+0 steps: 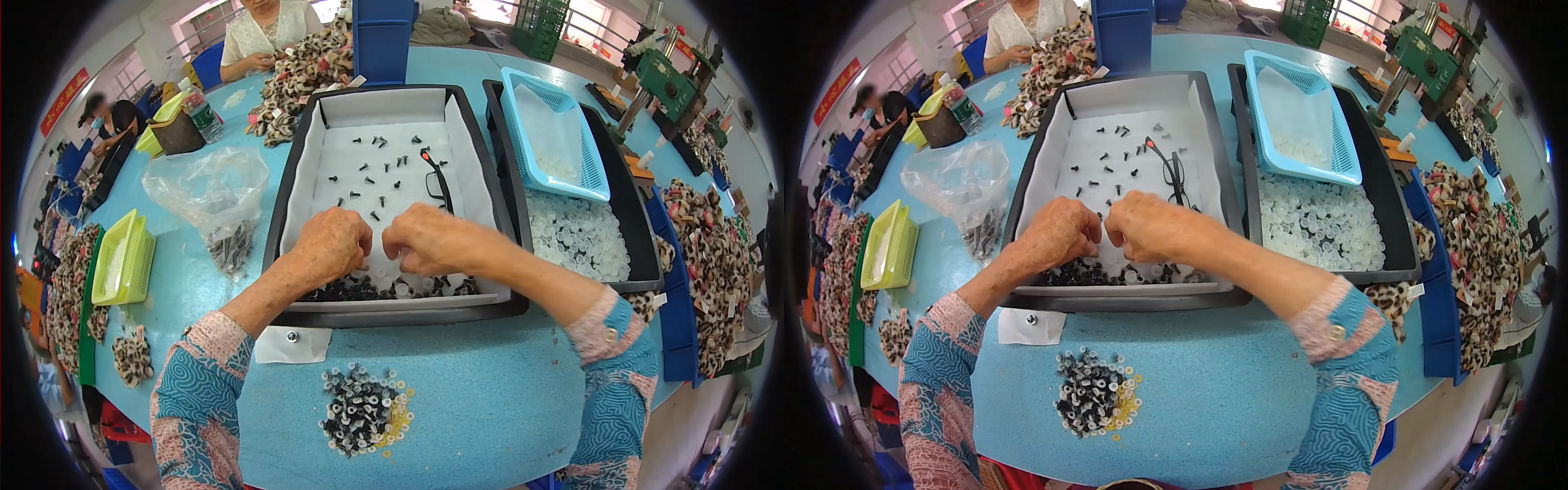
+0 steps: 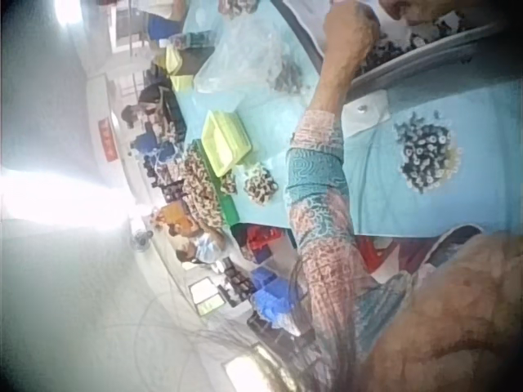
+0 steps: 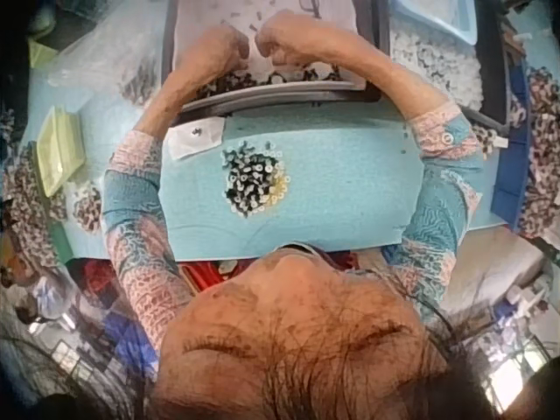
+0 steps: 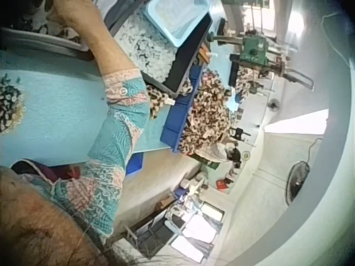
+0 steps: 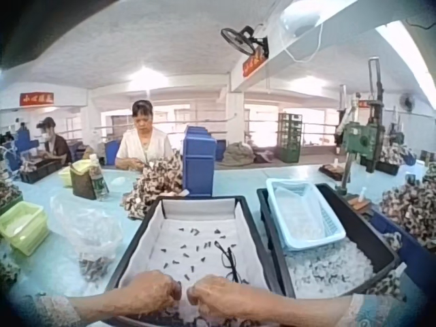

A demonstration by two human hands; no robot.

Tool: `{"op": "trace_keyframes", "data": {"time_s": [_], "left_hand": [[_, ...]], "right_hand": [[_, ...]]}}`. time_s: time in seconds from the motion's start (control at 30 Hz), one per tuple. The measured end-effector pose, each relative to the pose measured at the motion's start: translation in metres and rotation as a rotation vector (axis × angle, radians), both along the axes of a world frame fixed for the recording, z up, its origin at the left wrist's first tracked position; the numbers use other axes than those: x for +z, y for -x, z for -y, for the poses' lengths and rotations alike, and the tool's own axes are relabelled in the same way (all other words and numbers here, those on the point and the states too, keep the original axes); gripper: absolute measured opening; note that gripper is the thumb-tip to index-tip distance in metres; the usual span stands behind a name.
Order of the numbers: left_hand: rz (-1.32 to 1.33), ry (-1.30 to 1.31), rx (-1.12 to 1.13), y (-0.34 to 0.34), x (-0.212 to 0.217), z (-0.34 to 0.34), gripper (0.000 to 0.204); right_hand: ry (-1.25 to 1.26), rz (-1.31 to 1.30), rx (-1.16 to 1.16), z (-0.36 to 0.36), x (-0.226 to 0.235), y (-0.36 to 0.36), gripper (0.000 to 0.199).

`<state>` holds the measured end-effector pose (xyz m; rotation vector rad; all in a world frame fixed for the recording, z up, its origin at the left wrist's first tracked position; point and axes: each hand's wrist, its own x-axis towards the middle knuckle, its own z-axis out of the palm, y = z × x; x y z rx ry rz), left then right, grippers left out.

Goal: The person fastens parts onto a small plush toy, transfers plastic eye pins from a tray onto the table, cleans a pair of glasses with an apron, and assembles the plastic eye pins and washers together by hand.

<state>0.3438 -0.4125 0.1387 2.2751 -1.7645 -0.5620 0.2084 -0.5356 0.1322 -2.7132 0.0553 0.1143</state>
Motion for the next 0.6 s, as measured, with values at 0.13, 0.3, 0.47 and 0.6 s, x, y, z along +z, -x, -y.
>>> {"op": "trace_keyframes", "data": {"time_s": [0.13,0.3,0.47,0.6], "left_hand": [[0.089,-0.055,-0.011,0.009,-0.001,0.0,0.014],[0.043,0.023,0.053,0.005,-0.007,-0.011,0.013],[0.108,-0.057,0.007,0.01,-0.008,-0.012,0.009],[0.127,-0.06,0.006,0.011,-0.009,-0.011,0.013]], "right_hand": [[-0.08,0.3,-0.081,0.02,0.055,0.065,0.011],[0.192,0.34,-0.509,0.059,0.044,0.129,0.008],[0.082,0.591,-0.35,0.03,0.034,0.11,0.007],[-0.174,0.317,-0.024,-0.003,0.021,0.045,0.011]]}}
